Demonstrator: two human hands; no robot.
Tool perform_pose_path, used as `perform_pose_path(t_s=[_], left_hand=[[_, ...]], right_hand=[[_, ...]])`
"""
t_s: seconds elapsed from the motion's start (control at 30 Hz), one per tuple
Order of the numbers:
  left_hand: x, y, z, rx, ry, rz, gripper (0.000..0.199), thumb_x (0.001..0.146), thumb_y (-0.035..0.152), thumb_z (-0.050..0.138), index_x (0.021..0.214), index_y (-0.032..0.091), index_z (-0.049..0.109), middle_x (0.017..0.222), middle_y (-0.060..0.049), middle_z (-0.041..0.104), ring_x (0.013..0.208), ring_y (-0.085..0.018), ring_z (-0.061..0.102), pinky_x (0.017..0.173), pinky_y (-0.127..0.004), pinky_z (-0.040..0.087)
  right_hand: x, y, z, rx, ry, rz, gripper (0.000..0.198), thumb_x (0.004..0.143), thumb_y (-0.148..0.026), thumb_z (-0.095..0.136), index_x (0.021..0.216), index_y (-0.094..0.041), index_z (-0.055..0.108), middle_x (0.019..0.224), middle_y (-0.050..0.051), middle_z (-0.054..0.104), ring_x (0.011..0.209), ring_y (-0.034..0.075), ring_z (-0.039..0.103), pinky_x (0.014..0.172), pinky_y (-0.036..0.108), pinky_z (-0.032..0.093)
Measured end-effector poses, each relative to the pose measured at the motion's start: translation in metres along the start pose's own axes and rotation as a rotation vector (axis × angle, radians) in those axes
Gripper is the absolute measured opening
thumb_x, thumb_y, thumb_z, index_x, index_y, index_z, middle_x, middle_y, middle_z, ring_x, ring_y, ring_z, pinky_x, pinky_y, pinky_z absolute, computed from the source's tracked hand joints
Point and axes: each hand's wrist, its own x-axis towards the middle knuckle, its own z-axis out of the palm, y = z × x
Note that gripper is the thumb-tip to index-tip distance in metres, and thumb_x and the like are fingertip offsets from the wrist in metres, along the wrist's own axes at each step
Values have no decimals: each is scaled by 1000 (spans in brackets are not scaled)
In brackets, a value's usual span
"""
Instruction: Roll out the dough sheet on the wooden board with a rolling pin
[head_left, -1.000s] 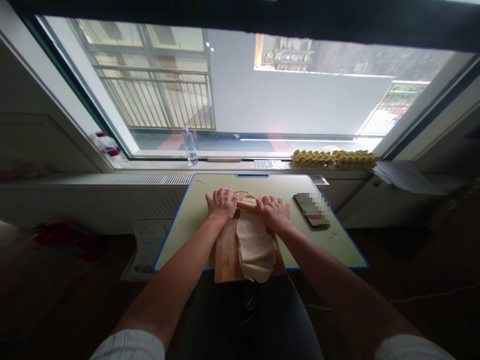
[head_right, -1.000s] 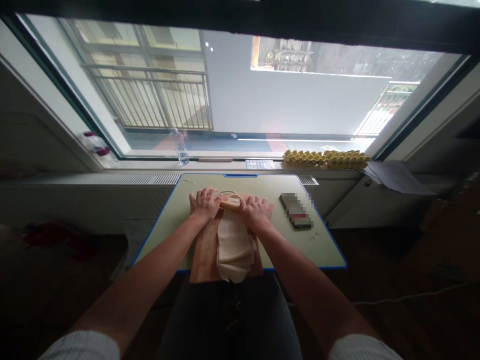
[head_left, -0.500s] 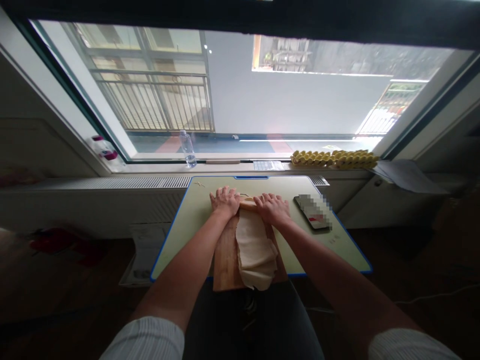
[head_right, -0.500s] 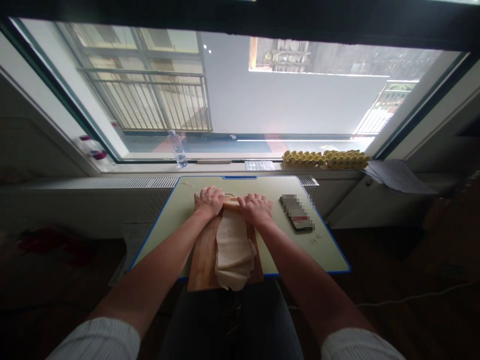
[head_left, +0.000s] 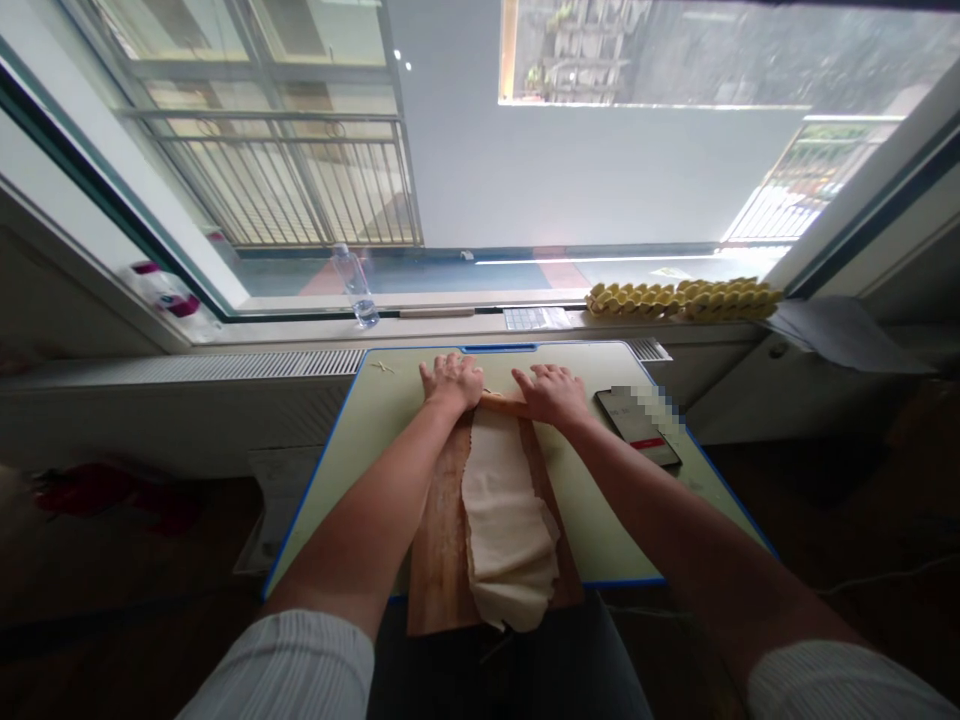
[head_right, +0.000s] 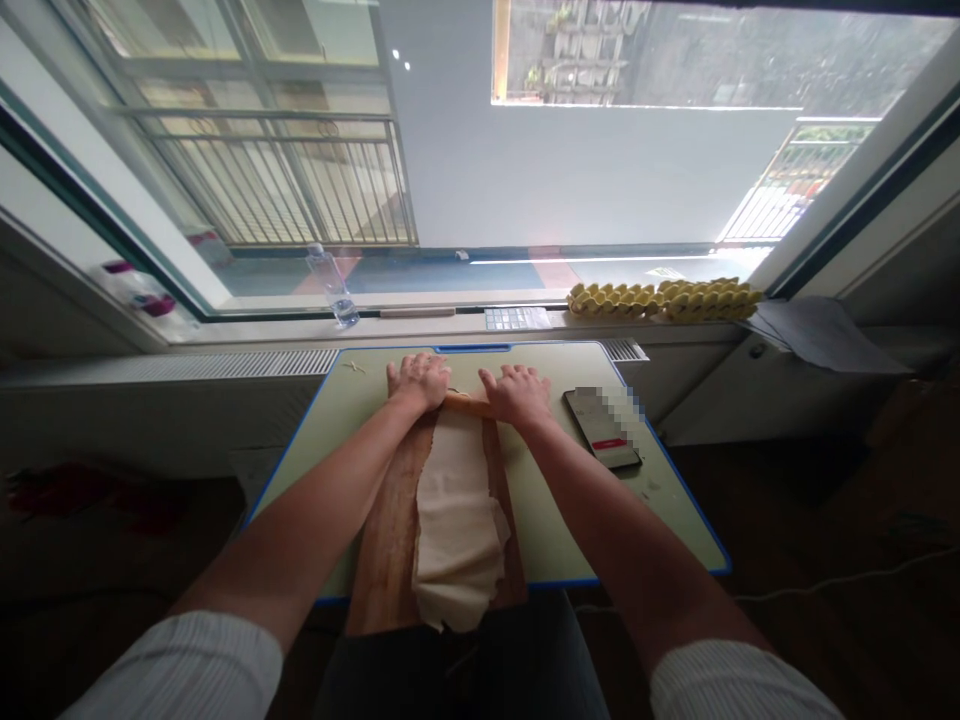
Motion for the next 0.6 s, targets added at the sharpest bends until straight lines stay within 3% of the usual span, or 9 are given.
perform_pose_path(t_s=[0.3,0.6], left_hand=[[22,6,-1,27,-78,-11,53,104,49,34,147,34,63,161,-8,56,144,-35,48,124,-66,29],[-7,-3,1,-15,39,21,50,106,47,37,144,30,64,159,-9,57,140,-33,49,124,-63,26]], right_hand=[[25,7,6,89,112,80,72,110,-67,26,143,-17,65,145,18,66,136,35,55,111,48,41],[-2,-3,7,129,110,79,69,110,-65,29,143,-15,64,145,18,66,134,33,56,113,45,39]])
